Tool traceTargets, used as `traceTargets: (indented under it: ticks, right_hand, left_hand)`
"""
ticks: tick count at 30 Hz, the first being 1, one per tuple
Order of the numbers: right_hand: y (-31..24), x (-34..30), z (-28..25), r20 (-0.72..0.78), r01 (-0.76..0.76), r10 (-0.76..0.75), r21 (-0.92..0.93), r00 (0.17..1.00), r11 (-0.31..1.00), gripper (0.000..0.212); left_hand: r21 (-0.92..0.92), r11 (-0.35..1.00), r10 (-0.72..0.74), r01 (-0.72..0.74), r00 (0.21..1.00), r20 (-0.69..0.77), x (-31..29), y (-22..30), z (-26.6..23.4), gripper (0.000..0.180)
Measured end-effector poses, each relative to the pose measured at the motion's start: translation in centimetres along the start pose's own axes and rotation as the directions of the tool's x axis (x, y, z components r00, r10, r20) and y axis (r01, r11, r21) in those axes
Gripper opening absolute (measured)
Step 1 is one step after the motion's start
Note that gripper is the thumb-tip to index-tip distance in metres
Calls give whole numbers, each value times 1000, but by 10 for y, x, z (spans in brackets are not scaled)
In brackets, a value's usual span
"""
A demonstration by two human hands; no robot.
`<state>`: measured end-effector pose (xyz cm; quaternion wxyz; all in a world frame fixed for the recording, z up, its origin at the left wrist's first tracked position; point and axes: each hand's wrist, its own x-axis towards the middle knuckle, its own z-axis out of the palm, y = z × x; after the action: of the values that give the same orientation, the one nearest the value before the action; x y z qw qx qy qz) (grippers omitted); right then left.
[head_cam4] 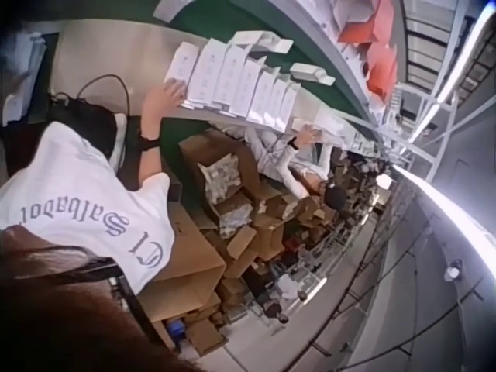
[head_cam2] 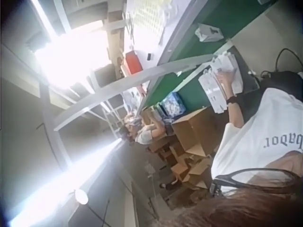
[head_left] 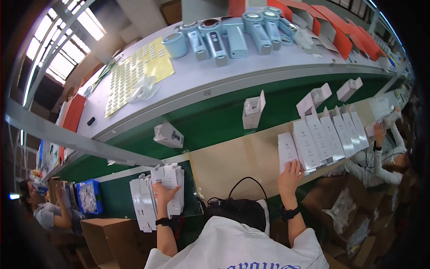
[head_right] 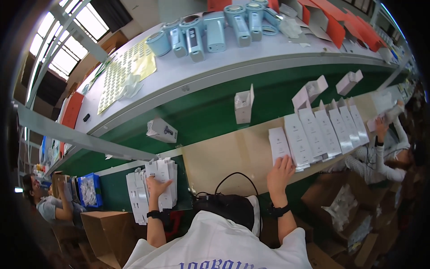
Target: The person folds a white box by hand, places it on the table, and then picks up another flat white box from a stack to repeat the process.
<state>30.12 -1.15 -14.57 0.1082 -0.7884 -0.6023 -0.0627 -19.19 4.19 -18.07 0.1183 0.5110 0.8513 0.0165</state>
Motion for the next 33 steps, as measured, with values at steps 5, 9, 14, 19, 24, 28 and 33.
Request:
traceTargets:
  ticks: [5, 9, 14, 19, 24, 28, 33]
  right_hand:
    - [-42, 14, -24, -101, 10, 4, 142, 995, 990, 44]
    - [-82, 17, -29, 33, 42, -86, 668, 996, 743, 33]
    - [-140, 29, -50, 249, -125, -281, 910, 927, 395, 28]
    - [-141, 32, -46, 330, -207, -433, 929, 838, 308, 28]
    - [-152, 43, -58, 401, -444, -486, 896, 777, 29, 28]
    - [-167, 53, -61, 398, -642, -709, 760, 582, -100, 32]
    - [-160, 63, -55, 373, -681, -829, 732, 417, -13, 36]
  left_hand:
    - [-68, 996, -54, 65, 987, 148, 2, 1, -7, 122]
    - [-159, 987, 21, 3, 989, 147, -1, 3, -12, 124]
    - [-58, 998, 3, -5, 999, -46, -11, -15, 23, 123]
    - [-157, 987, -27, 36, 998, 59, -16, 11, -8, 121]
    - [-297, 919, 266, -260, 964, -20, -67, 71, -77, 116]
    - [-175, 738, 658, -652, 753, -31, -116, 126, -125, 111]
    - [-301, 561, 803, -771, 596, -28, -122, 137, -144, 105]
